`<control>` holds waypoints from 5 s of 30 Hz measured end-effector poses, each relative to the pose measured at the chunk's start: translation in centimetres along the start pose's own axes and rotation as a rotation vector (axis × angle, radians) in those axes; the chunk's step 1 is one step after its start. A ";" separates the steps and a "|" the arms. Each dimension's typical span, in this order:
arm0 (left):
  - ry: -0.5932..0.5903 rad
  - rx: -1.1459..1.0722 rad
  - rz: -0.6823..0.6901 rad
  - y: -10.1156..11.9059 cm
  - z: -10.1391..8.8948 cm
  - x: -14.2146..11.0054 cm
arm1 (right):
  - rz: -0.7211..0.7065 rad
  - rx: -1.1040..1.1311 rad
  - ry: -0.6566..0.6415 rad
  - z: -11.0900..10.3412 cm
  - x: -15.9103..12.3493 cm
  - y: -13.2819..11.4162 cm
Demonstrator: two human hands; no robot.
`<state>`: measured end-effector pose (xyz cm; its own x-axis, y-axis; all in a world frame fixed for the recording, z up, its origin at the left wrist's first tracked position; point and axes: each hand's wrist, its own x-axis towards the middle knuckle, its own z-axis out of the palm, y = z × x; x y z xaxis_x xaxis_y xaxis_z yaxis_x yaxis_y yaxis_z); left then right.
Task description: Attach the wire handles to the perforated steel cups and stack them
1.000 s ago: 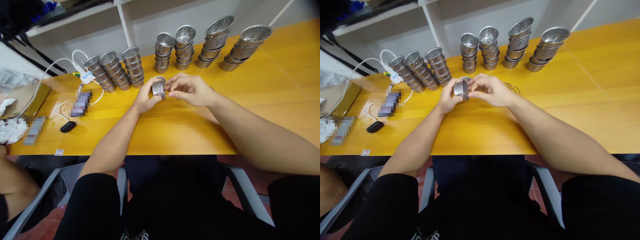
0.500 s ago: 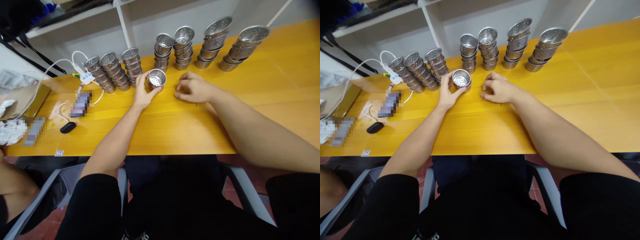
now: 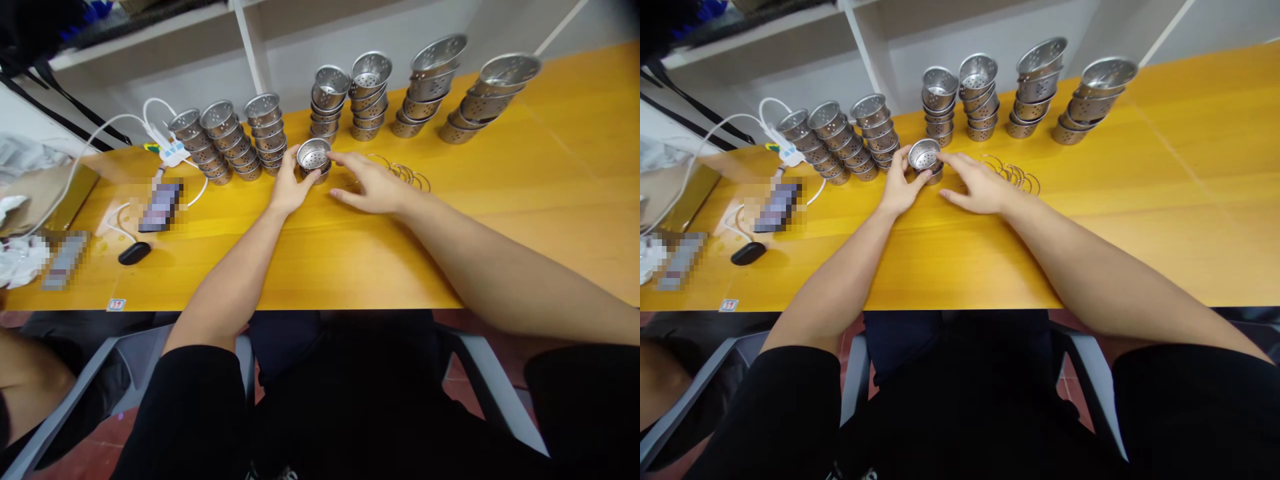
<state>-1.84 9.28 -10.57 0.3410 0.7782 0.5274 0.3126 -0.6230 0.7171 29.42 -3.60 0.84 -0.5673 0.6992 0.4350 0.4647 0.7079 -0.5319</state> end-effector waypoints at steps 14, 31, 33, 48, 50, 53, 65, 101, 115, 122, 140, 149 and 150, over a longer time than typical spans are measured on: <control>-0.008 -0.010 -0.194 1.9 0.9 0.2 | 0.049 -0.045 0.024 0.2 -0.3 -0.5; -0.026 0.004 -0.092 2.6 0.8 -0.4 | 0.043 -0.020 -0.019 0.1 -0.4 -0.9; -0.043 0.000 -0.116 2.0 1.2 -0.3 | 0.063 -0.020 0.022 -0.2 -0.2 -1.3; -0.024 0.015 -0.104 0.1 1.7 -0.7 | 0.471 -0.512 0.145 -5.9 12.3 -2.1; -0.038 0.018 -0.111 0.6 1.5 -0.9 | 0.479 -0.517 0.160 -5.3 13.2 -1.6; -0.045 0.011 -0.114 1.4 1.4 -1.1 | 0.494 -0.501 0.168 -4.7 13.7 -0.9; 0.065 0.101 0.022 4.6 1.1 -1.0 | 0.099 -0.267 0.140 -5.5 8.2 -4.9; -0.059 0.200 0.360 11.6 -0.4 -1.1 | 0.010 0.010 0.119 0.3 -0.6 -5.1; -0.115 0.267 0.380 11.9 -0.5 -0.9 | 0.193 0.486 0.258 0.9 0.0 -2.8; -0.157 0.295 0.382 11.8 -0.8 -0.7 | 0.136 0.464 0.326 1.2 0.1 -1.8; -0.060 0.238 0.239 12.7 -1.5 -0.8 | 0.168 0.079 0.324 -0.8 -0.6 -0.3; 0.113 0.157 0.020 7.3 -1.2 -0.7 | 0.166 -0.115 0.179 -0.3 -1.9 6.1; 0.113 0.139 -0.004 7.0 -1.0 -0.6 | 0.176 -0.132 0.182 -0.1 -1.9 6.1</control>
<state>-0.73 4.59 -5.44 0.2403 0.7801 0.5777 0.4358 -0.6185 0.6538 33.41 -0.56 -3.15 -0.3441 0.8104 0.4742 0.6367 0.5726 -0.5166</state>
